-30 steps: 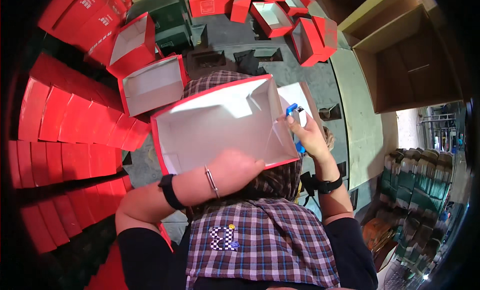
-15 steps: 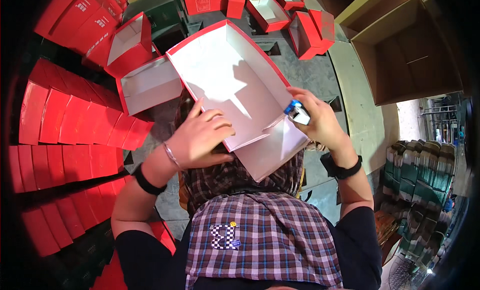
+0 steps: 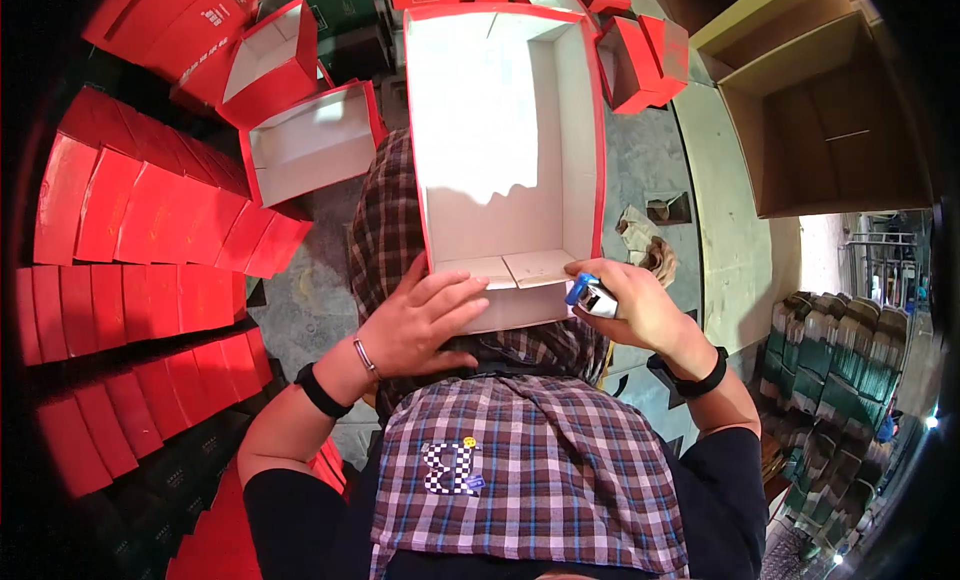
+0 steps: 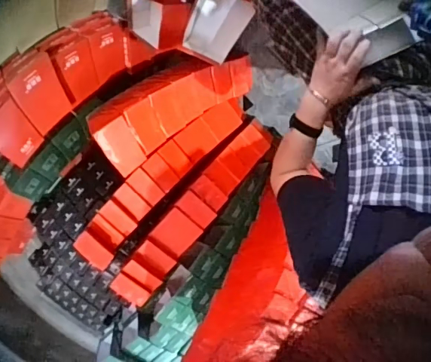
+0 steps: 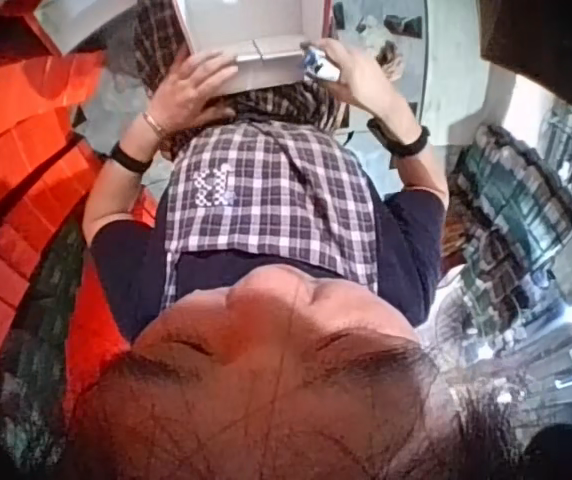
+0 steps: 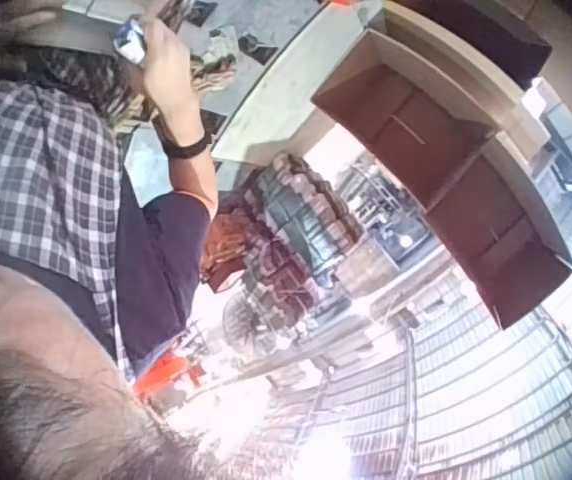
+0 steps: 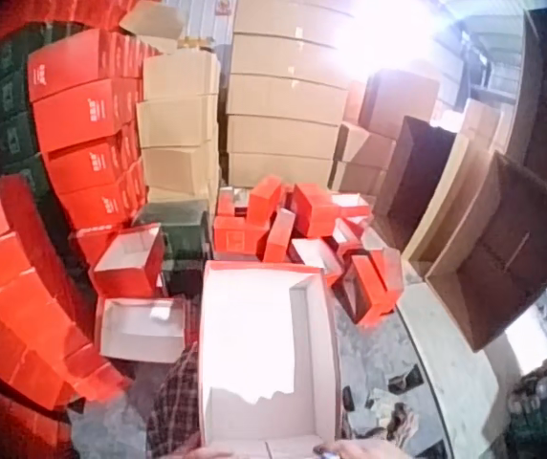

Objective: Wiping shoeboxes clean and using a stapling tool to assemble or secure them.

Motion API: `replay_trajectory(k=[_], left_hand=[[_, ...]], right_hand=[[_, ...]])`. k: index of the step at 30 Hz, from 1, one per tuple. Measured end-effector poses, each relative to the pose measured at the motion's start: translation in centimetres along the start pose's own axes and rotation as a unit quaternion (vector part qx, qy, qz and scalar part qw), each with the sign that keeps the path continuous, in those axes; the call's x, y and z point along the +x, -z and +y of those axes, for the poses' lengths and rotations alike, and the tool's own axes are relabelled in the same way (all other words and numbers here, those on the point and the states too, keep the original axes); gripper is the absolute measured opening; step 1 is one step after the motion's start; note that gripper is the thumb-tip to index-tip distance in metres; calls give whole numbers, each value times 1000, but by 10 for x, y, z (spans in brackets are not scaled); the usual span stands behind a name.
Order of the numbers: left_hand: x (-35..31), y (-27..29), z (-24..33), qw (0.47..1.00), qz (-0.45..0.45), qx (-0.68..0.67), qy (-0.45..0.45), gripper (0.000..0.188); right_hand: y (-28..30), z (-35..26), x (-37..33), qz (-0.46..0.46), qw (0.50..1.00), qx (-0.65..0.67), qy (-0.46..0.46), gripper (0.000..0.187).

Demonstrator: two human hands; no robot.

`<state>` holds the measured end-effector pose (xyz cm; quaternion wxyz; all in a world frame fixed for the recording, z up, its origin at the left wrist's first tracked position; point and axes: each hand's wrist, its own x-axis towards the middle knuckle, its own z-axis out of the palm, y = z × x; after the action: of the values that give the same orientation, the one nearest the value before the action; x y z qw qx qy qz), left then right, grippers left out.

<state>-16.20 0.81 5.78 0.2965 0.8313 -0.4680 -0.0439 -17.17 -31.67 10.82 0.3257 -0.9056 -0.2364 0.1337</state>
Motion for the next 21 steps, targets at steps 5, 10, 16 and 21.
replay_trajectory(k=[5, 10, 16, 21], left_hand=[[11, -15, -5, 996, 72, 40, -22, 46], [38, 9, -18, 975, 215, -41, 33, 42], [57, 25, -25, 958, 280, 14, 62, 37], [61, 6, -23, 957, 257, 122, 61, 28]], right_hand=[[4, -10, 11, -33, 992, 107, -62, 38], [22, 12, 31, -5, 895, 436, -96, 41], [31, 29, 31, 122, 832, 537, -59, 41], [7, 26, 17, 154, 828, 533, -84, 45]])
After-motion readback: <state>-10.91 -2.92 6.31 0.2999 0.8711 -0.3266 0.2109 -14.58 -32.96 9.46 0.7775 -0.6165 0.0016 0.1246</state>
